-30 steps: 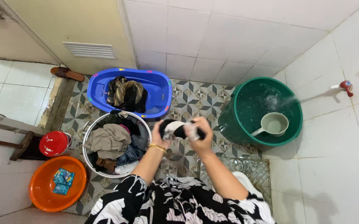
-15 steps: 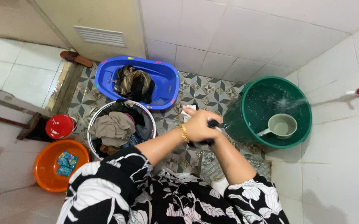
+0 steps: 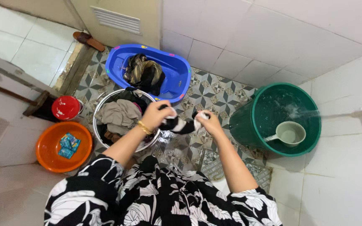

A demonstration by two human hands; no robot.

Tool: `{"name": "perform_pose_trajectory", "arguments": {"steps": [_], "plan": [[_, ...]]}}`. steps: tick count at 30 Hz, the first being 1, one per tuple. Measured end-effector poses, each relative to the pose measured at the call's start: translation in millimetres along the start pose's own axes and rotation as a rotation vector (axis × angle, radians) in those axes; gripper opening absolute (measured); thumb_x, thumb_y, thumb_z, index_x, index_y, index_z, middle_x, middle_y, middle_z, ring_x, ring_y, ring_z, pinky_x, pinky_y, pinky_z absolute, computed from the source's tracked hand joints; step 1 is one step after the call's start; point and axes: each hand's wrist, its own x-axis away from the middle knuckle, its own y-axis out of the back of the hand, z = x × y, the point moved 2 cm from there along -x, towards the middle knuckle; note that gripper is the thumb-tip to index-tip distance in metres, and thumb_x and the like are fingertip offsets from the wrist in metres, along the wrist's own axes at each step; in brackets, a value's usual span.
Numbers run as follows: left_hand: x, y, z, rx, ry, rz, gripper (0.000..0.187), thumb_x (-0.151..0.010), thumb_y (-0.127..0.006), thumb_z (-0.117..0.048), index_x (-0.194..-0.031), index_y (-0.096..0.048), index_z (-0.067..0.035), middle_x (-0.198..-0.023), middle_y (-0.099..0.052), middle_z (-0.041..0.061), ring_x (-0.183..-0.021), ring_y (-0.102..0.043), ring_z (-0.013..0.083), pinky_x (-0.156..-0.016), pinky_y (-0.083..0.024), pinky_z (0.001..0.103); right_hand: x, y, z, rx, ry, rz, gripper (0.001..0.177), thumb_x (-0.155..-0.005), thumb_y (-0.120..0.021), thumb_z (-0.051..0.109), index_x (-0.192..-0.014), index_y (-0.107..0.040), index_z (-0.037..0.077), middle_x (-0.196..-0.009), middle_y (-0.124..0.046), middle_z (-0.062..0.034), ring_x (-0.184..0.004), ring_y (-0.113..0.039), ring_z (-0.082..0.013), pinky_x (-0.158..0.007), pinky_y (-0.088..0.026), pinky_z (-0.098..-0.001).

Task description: The person washes clothes by hand under a tap, scrubing them, rinsing them, and placing them into a blue plastic tub and a metal bucket.

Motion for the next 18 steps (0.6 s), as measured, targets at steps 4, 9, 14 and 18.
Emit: {"name": "perform_pose_trajectory", "arguments": {"steps": [4, 9, 14, 18], "plan": [[17, 37, 7, -0.042, 0.003, -0.109, 0.012, -0.088, -0.07, -0.011, -0.081, -0.067, -0.002, -0.074, -0.063, 0.0, -0.072, -0.055, 0.0068, -0.066, -0.045, 0.026, 32, -27, 89, 0.209, 0.441, 0.335, 0.064, -0.076, -0.073, 0.006, -0.138, -0.06, 0.011, -0.137, -0.063, -0.0065, -0.122, -0.058, -0.0217, -0.085, -0.05, -0.0346], [37, 49, -4, -0.233, -0.074, -0.149, 0.017, -0.094, -0.071, -0.02, -0.094, -0.065, -0.004, -0.088, -0.066, 0.001, -0.088, -0.058, 0.0077, -0.083, -0.051, 0.026, 40, -121, 140, 0.286, 0.746, 0.481, 0.049, -0.083, -0.08, 0.011, -0.129, -0.063, 0.007, -0.131, -0.065, -0.0123, -0.12, -0.062, -0.0243, -0.102, -0.047, -0.037], [83, 108, -26, -0.174, -0.199, -0.334, 0.066, -0.08, -0.083, -0.027, -0.131, -0.046, -0.009, -0.121, -0.059, 0.005, -0.113, -0.056, 0.0109, -0.099, -0.044, 0.029, 22, -175, 162, 0.243, 0.55, 0.427, 0.029, -0.087, -0.072, 0.008, -0.116, -0.072, 0.004, -0.102, -0.076, -0.0066, -0.093, -0.068, -0.014, -0.085, -0.054, -0.0295], [115, 141, -6, -0.252, -0.136, -0.323, 0.099, -0.071, -0.096, -0.029, -0.142, -0.032, -0.001, -0.135, -0.051, 0.004, -0.124, -0.049, 0.012, -0.103, -0.04, 0.032, 14, -200, 191, 0.078, 0.55, 0.386, 0.022, -0.088, -0.07, 0.006, -0.11, -0.071, 0.003, -0.095, -0.073, -0.0031, -0.086, -0.064, -0.0091, -0.078, -0.052, -0.0262]]}}
